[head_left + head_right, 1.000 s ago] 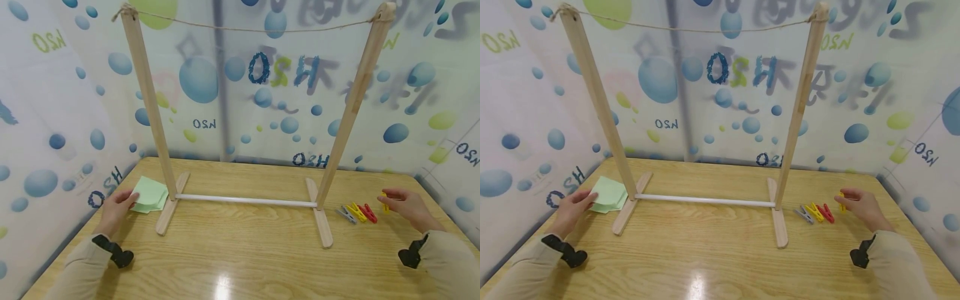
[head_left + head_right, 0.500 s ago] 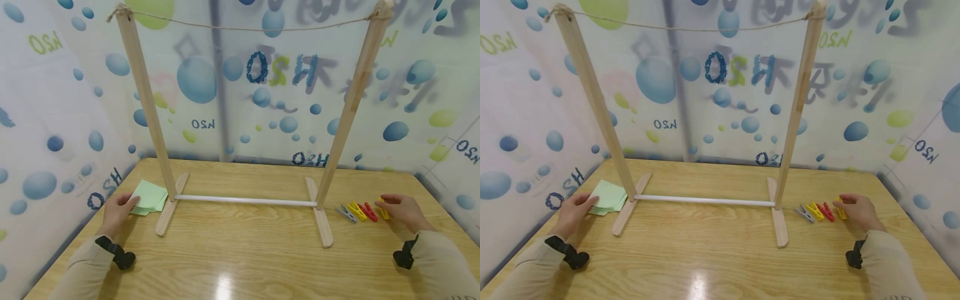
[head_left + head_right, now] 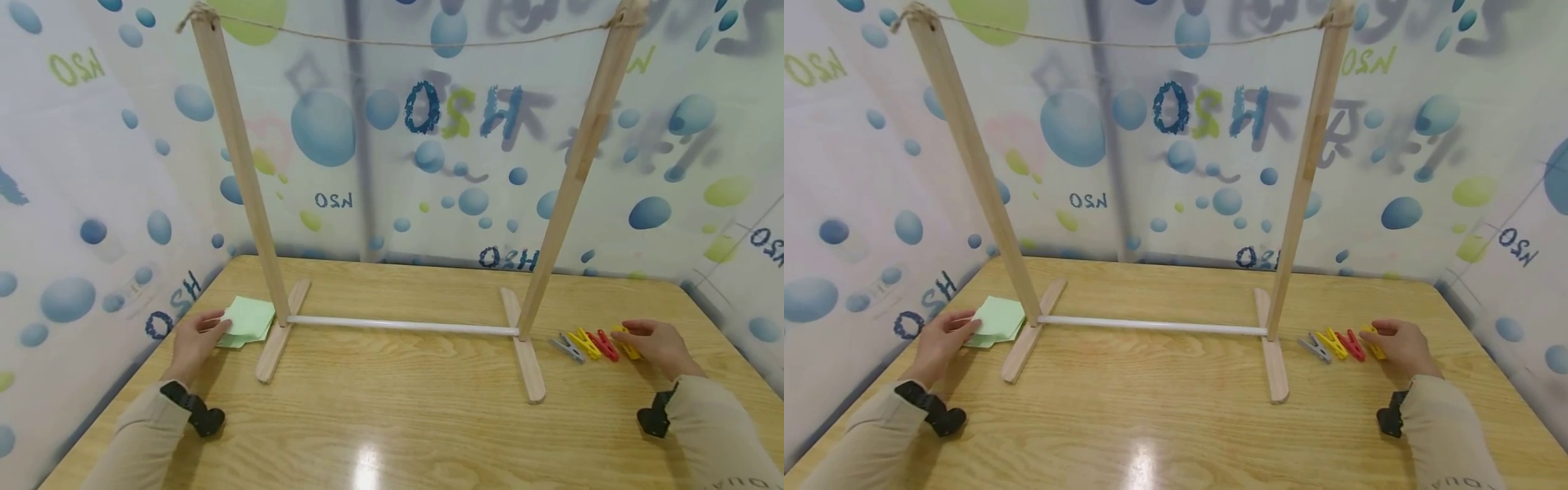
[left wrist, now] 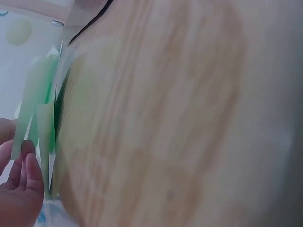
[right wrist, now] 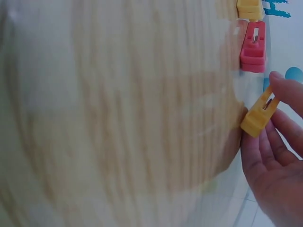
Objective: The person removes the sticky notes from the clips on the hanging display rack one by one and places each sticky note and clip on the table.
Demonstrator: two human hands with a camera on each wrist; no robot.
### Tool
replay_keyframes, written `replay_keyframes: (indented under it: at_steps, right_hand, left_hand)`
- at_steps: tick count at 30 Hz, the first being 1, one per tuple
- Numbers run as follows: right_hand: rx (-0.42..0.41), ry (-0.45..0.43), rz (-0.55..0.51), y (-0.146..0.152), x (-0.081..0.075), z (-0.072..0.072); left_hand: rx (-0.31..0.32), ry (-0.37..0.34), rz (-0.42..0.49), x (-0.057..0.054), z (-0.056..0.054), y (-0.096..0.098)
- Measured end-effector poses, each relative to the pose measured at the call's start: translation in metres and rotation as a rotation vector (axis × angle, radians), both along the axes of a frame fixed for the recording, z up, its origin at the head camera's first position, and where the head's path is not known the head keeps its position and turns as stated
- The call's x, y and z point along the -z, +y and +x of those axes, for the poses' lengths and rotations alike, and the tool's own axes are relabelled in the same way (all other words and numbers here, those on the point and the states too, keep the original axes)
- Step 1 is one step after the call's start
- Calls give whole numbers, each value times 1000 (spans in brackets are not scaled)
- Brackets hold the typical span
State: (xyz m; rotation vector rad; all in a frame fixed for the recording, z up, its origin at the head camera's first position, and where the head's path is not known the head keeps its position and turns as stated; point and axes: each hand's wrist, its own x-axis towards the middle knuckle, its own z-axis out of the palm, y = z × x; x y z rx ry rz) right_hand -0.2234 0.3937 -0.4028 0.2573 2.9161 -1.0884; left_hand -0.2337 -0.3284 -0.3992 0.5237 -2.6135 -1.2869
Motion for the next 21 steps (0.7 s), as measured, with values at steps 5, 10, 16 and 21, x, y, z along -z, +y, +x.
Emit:
replay_keyframes:
  at_steps: [5, 10, 16, 21]
  right_hand:
    - [-22, -8, 10, -1, -2, 0]
    - [-21, -21, 19, 0, 0, -2]
    - [-28, -27, 20, 1, 2, -3]
    - [-17, -47, 1, 2, 1, -3]
  left_hand:
    - [-10, 16, -9, -1, -1, 2]
    - [-6, 25, -13, -3, -2, 3]
    - [-3, 28, -11, -4, 0, 4]
    - [-8, 26, -2, -5, 0, 6]
